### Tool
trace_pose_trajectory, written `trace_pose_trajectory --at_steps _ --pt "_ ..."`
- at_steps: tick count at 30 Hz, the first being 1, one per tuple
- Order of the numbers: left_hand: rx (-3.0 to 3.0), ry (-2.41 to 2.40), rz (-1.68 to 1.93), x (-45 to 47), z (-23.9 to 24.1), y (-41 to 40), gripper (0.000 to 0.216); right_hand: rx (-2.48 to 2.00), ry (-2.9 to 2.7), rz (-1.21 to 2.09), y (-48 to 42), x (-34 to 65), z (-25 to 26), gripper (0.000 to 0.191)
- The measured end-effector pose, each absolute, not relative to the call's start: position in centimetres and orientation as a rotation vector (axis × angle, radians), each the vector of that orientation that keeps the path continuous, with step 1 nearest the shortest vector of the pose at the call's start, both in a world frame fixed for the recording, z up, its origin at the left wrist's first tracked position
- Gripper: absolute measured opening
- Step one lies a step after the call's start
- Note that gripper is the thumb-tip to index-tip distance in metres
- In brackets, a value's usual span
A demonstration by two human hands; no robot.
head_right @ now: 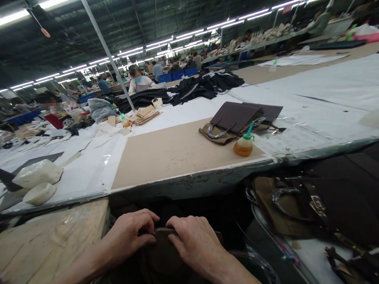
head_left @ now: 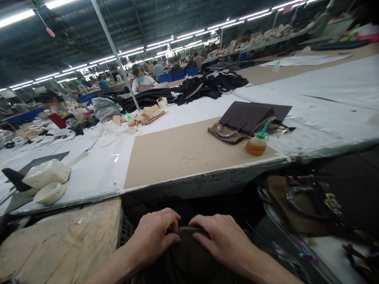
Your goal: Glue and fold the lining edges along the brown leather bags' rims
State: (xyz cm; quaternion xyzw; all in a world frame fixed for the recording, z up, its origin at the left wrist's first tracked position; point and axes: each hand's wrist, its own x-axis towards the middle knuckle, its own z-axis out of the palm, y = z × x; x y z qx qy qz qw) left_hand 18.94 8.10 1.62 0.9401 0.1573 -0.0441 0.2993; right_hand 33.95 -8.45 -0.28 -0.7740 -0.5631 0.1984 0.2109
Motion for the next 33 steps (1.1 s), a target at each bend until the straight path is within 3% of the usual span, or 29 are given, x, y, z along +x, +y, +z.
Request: trace_pose_trajectory --at_steps 5,11,33 --pt "2.492 0.27 -0.103 18.9 1.9 8.0 0.013 -2.12 -1.516 0.545 -8.6 33.7 -0.7 0.027" --pt "2.384 0.057 -0.12 18.7 2.3 7.8 0.017 -2.053 -1.531 0.546 -8.6 33.7 -0.6 0.018" --pt "2.082 0.005 -0.146 18.3 2.2 8.2 0.022 -2.002 -1.505 0.585 -9.3 34.3 -1.2 0.016"
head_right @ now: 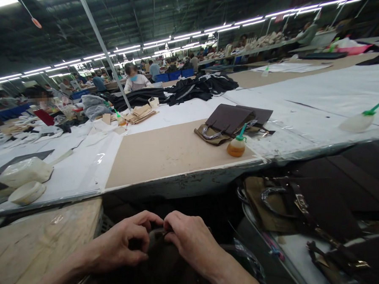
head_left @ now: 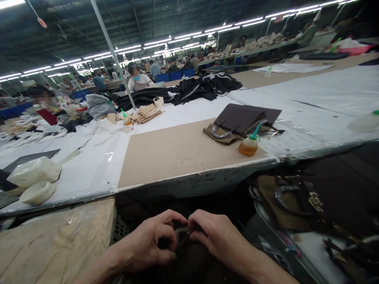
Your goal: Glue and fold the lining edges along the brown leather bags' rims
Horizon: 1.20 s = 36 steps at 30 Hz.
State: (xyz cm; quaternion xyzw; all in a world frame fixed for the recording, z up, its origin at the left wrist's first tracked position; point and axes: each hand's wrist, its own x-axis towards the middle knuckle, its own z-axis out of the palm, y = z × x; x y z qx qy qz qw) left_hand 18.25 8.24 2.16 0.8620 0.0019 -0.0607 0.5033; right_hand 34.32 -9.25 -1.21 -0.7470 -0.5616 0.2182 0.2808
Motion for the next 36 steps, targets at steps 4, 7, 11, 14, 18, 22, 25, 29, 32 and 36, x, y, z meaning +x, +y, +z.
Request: trace_pose_trajectory --at_steps 4,7,11,14,18,22,25,29,32,36 --pt "2.066 0.069 -0.156 18.1 2.3 8.2 0.02 -1.919 -1.55 0.58 -9.7 34.8 -1.7 0.02" --pt "2.069 0.205 -0.136 18.1 2.3 8.2 0.016 -1.857 -1.509 0.603 -9.9 35.1 -1.8 0.012" --pt "2.051 0.342 -0.124 18.2 2.2 8.2 0.013 -1.898 -1.421 0.64 -9.8 35.4 -1.2 0.005" --pt "2.073 0.429 -0.119 18.2 1.9 8.3 0.012 -1.932 -1.382 0.68 -9.6 35.4 -0.5 0.007" --pt "2.105 0.559 -0.153 18.1 1.4 8.2 0.015 -2.01 -1.325 0.663 -9.4 35.0 -0.1 0.009" --pt "2.12 0.648 -0.173 18.3 1.5 7.9 0.021 -2.077 -1.281 0.637 -9.0 34.6 -0.2 0.01" --pt "2.145 0.692 -0.189 18.8 1.8 7.7 0.02 -2.107 -1.266 0.622 -8.7 34.5 -0.3 0.01" --pt "2.167 0.725 -0.193 19.4 2.0 7.6 0.016 -2.147 -1.246 0.63 -8.6 34.4 -0.3 0.008" --pt "2.18 0.725 -0.188 19.5 1.8 7.6 0.013 -2.161 -1.2 0.632 -8.5 34.2 -0.5 0.004" --pt "2.147 0.674 -0.129 19.5 1.1 7.8 0.013 -2.106 -1.189 0.703 -8.3 34.4 -0.4 0.029"
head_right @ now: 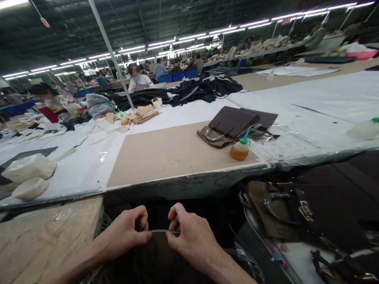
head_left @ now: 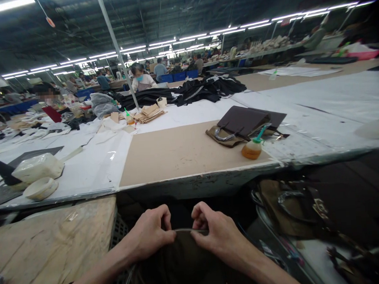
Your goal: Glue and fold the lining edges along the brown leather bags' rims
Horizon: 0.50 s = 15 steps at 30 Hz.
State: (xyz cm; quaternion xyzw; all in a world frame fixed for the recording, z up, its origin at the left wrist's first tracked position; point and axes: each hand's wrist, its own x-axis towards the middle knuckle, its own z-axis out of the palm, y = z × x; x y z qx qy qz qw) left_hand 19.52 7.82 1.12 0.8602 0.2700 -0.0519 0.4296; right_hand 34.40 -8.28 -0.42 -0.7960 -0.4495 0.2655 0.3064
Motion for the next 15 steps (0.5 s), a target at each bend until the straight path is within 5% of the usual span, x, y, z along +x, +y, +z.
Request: trace_pose_trajectory --at_steps 5,15 --pt "2.11 0.499 -0.21 19.5 1.2 8.1 0.038 -2.048 -1.44 0.808 -7.9 35.0 0.7 0.024" --pt "2.154 0.38 -0.242 20.7 1.9 7.3 0.019 -2.111 -1.433 0.746 -7.8 34.0 1.0 0.023"
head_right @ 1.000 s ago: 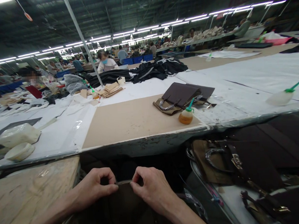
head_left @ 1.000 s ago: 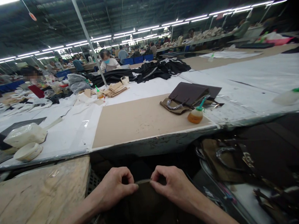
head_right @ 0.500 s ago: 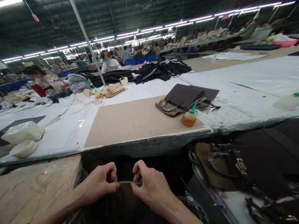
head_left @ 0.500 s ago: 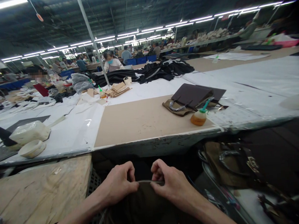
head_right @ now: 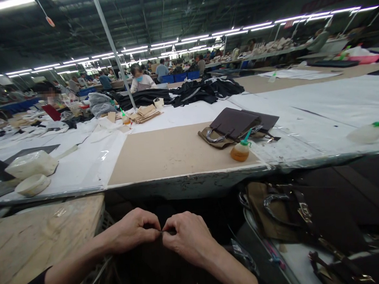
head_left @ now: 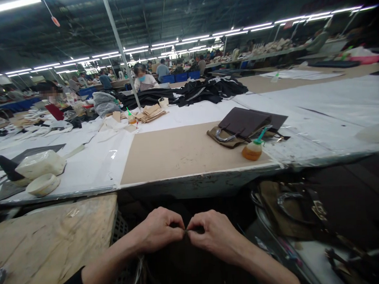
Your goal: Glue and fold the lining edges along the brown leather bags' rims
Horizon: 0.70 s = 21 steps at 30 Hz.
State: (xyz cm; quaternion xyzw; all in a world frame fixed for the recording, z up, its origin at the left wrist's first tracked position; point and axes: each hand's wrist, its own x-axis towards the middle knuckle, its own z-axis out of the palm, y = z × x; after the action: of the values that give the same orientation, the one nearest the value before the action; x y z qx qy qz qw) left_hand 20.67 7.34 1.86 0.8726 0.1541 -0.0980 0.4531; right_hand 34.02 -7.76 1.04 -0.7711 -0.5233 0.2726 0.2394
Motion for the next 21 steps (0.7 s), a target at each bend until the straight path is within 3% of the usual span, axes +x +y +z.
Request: trace_pose_trajectory --at_steps 12,21 --pt "2.006 0.504 -0.372 21.0 2.6 6.8 0.018 -1.954 -1.288 1.182 -9.3 36.7 2.3 0.028" --pt "1.977 0.522 -0.387 20.8 1.8 7.6 0.016 -1.806 -1.019 1.353 -12.0 39.2 2.0 0.045"
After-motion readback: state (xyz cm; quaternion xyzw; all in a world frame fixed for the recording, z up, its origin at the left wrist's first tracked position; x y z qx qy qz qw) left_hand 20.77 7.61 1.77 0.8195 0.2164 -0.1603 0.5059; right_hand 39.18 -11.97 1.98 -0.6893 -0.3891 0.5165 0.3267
